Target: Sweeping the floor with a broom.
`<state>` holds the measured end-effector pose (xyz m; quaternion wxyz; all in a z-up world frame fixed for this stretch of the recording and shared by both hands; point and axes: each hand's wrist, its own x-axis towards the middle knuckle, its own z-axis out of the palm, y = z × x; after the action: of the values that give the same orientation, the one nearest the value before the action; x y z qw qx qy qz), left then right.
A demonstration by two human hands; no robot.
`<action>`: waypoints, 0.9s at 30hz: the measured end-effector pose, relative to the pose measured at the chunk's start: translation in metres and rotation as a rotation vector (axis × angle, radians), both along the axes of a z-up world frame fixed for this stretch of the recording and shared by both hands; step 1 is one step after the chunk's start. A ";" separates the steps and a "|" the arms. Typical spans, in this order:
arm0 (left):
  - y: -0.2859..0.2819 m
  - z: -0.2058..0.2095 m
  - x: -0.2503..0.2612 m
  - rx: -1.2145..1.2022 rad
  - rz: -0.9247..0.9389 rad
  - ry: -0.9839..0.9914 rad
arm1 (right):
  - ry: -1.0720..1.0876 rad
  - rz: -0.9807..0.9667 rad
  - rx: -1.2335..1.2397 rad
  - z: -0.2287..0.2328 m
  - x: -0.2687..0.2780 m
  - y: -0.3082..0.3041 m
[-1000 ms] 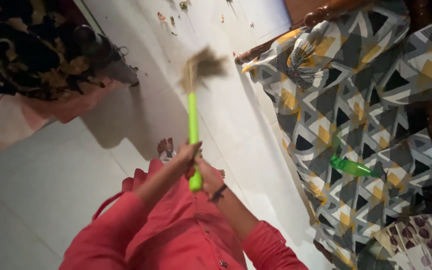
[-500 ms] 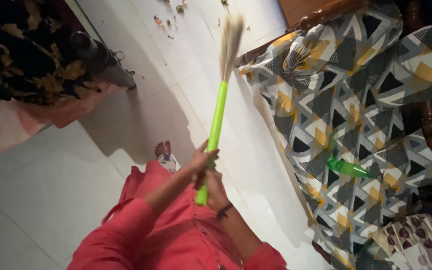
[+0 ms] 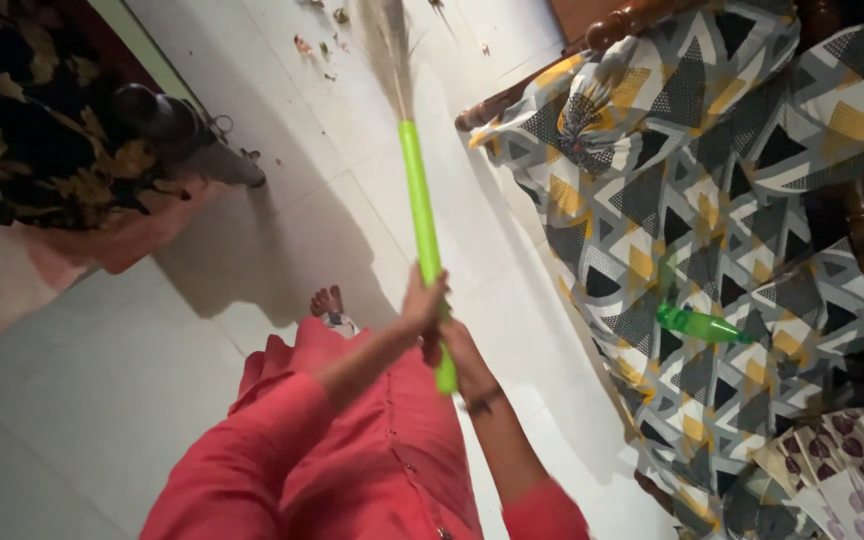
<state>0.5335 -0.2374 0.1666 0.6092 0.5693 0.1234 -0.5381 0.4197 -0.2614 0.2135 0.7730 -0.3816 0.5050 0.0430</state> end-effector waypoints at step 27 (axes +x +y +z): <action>0.021 -0.015 0.044 0.076 -0.052 0.013 | -0.145 -0.219 0.533 -0.012 0.032 0.015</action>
<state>0.5775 -0.2162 0.1515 0.5721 0.5915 0.1332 -0.5523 0.4516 -0.2465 0.2014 0.8801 -0.1105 0.4575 0.0628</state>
